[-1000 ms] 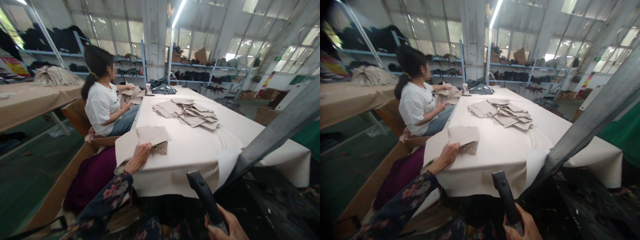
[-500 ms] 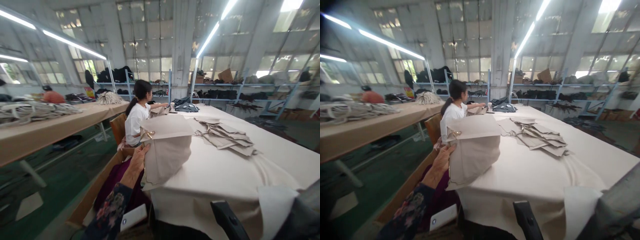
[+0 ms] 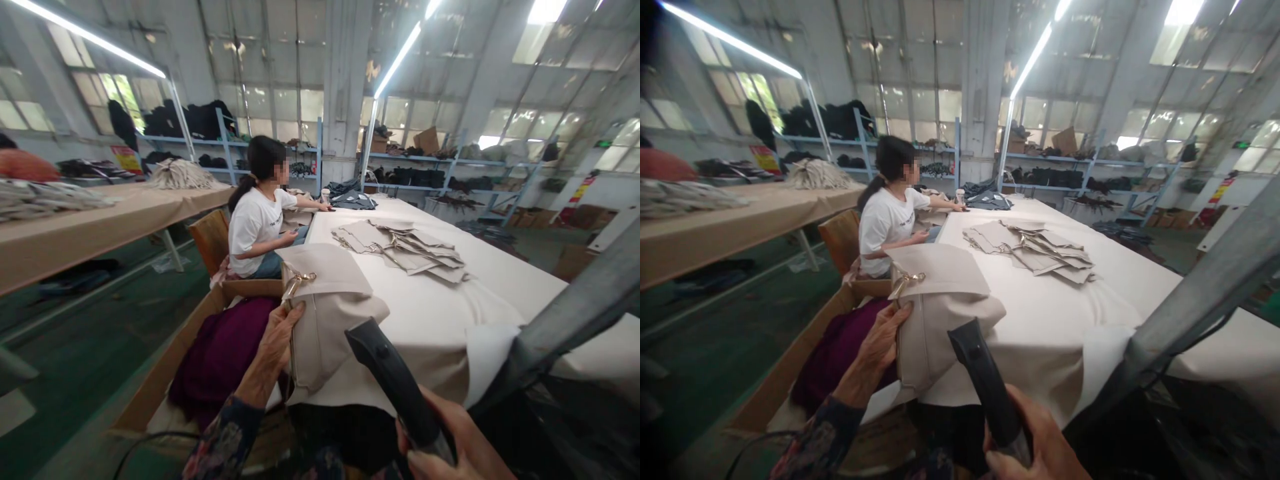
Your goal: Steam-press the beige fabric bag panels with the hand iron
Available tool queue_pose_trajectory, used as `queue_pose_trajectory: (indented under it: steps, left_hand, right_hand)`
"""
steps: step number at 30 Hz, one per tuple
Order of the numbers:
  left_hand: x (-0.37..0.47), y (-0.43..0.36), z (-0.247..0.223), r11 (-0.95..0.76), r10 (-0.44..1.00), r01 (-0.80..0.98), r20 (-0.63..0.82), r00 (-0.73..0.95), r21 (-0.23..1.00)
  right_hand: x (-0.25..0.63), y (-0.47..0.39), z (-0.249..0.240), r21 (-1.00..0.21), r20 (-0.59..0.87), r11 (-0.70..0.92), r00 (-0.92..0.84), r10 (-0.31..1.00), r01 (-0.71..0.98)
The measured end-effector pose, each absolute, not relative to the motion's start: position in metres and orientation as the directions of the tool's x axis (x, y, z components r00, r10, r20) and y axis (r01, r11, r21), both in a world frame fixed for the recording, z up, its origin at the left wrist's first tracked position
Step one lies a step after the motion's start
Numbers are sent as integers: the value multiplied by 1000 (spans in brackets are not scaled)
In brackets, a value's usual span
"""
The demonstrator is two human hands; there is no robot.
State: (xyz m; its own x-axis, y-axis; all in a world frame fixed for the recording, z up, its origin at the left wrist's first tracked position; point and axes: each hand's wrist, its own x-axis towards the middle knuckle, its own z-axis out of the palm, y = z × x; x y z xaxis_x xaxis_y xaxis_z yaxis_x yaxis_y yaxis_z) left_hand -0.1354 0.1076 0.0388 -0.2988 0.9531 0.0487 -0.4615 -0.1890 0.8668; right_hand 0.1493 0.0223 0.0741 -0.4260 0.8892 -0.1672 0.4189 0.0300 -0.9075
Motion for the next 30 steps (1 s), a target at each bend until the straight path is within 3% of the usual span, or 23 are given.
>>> queue_pose_trajectory:
  steps: [11,17,23,30]
  left_hand:
    - [-121,73,31,-119,975,-497,7,-221,860]
    - [-123,58,16,-68,979,-459,-30,-203,886]
    - [-110,43,11,48,998,-436,-61,-17,899]
    - [-99,49,2,52,991,-500,-105,-78,865]
  right_hand:
    - [102,17,103,-923,-79,162,-582,809,350]
    - [99,19,104,-927,-116,118,-571,813,355]
    - [91,30,115,-943,-64,131,-553,831,305]
    - [103,45,112,-976,-54,80,-577,815,204]
